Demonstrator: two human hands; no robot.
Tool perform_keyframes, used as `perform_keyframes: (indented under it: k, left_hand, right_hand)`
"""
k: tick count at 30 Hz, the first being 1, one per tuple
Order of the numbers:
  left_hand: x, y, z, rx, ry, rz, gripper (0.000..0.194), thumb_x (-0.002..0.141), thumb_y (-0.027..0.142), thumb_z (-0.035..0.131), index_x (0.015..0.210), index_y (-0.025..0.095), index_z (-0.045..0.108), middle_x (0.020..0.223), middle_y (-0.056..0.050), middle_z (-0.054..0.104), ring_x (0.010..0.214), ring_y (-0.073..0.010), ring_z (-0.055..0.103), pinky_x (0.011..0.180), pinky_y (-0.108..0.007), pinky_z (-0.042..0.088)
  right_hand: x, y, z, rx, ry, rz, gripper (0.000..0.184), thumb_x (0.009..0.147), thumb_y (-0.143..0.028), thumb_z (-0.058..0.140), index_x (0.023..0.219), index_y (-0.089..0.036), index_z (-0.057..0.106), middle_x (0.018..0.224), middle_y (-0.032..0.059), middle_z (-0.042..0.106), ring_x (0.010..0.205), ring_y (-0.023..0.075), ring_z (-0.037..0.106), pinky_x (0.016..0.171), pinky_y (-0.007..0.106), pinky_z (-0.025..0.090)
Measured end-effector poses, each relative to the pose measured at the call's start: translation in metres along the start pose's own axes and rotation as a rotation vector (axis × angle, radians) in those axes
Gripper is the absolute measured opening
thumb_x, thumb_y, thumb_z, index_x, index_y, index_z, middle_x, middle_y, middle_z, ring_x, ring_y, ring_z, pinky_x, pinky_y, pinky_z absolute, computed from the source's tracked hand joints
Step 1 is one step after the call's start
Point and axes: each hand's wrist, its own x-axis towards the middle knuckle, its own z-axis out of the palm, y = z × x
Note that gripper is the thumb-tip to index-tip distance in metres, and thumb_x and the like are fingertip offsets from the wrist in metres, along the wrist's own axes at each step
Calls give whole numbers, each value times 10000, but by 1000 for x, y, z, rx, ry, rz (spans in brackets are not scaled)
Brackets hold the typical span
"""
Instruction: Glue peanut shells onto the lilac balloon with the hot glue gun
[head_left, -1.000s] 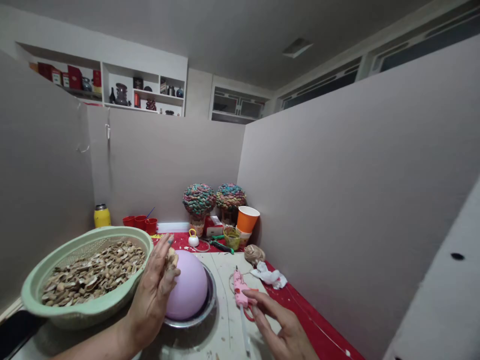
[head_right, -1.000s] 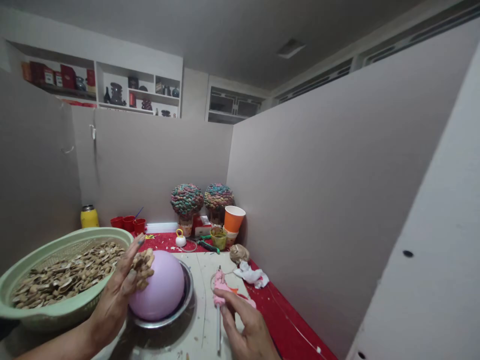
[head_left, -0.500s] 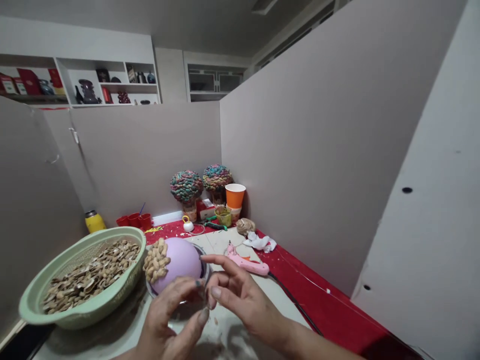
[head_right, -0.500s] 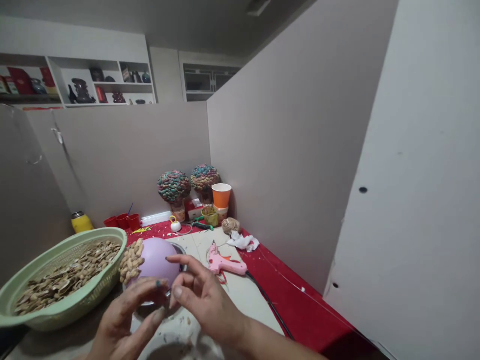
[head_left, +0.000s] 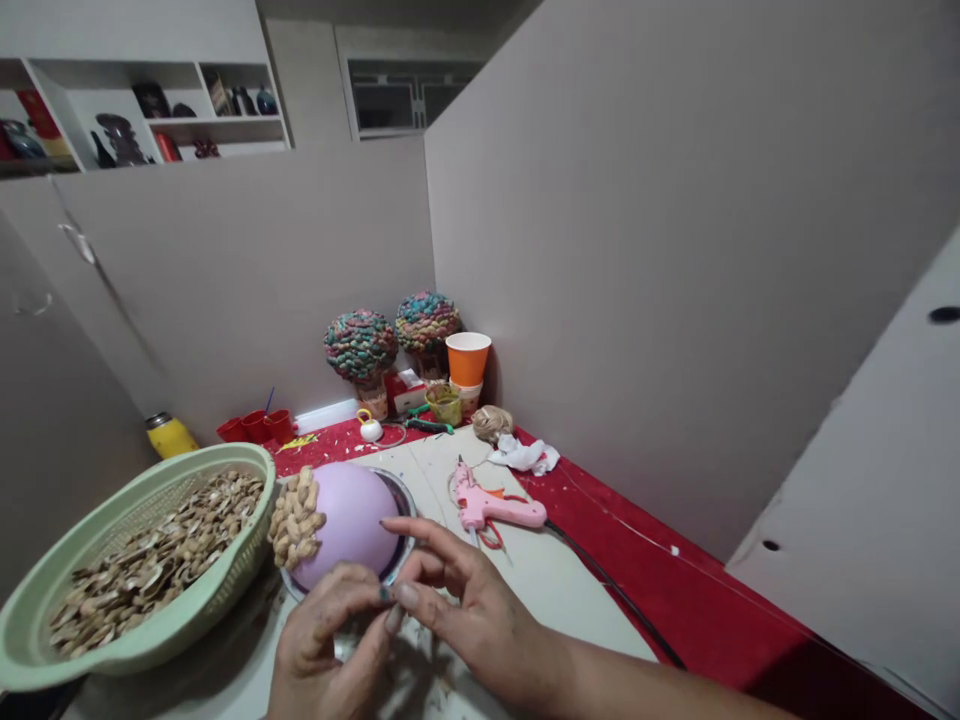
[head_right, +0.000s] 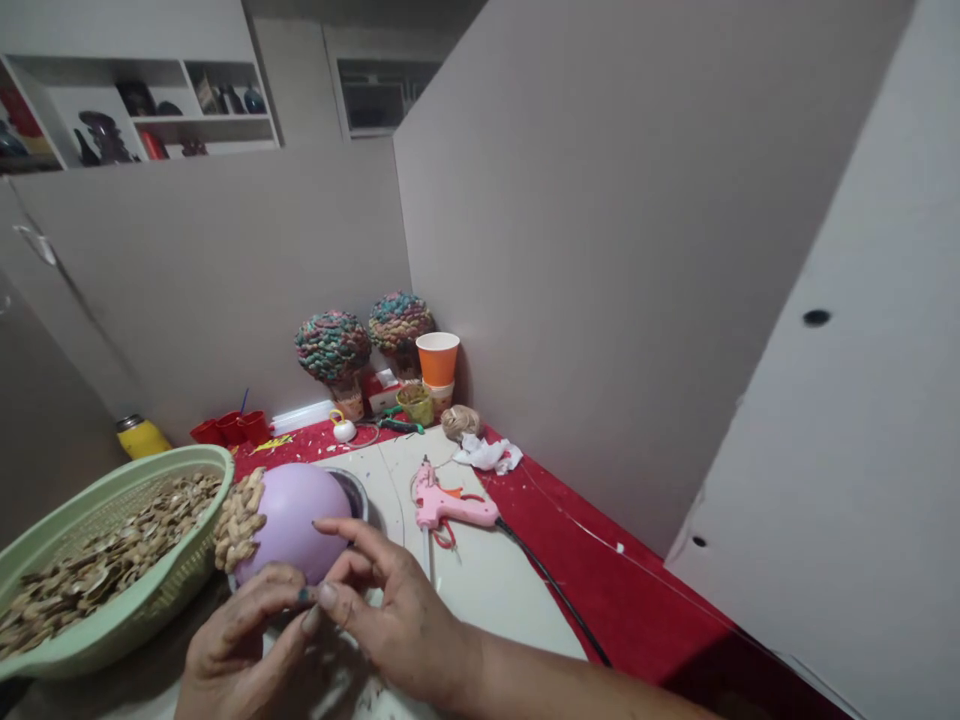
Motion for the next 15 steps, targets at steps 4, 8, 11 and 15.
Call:
perform_keyframes:
  k: [4,8,11,15]
  left_hand:
    - [-10,1,2,-28,-23,-144,196,836,90,640,934,259,648,780,25,677,698,-126,653,650,-193,540]
    - [-19,7,1,-54,-68,-197,134,874,143,610,955,251,616,786,17,658,718,-130,636,680,-198,528]
    - [-19,11,-3,-75,-155,-239,159,953,187,483,841,228,588,687,7,600,626,-131,595,603,-218,490]
    - [-16,7,-1,-71,-338,-8,314,989,246,392,702,233,521,539,4,549,487,-143,541,494,-257,425]
  right_hand:
    - [2,-4,-3,-172,-16,-40,252,920,-381,593,976,-159,697,802,35,677,742,170,610,707,287,475]
    - [3,-9,-4,-252,7,-71,236,922,-333,572,830,-151,691,745,28,669,697,157,593,661,259,462]
    - [2,-17,-7,-270,49,-60,288,933,-389,564,754,-172,628,677,-5,601,640,137,544,608,241,438]
    - [5,-31,-34,-658,56,-125,348,1002,-383,420,726,-203,531,663,-12,556,618,135,525,609,243,448]
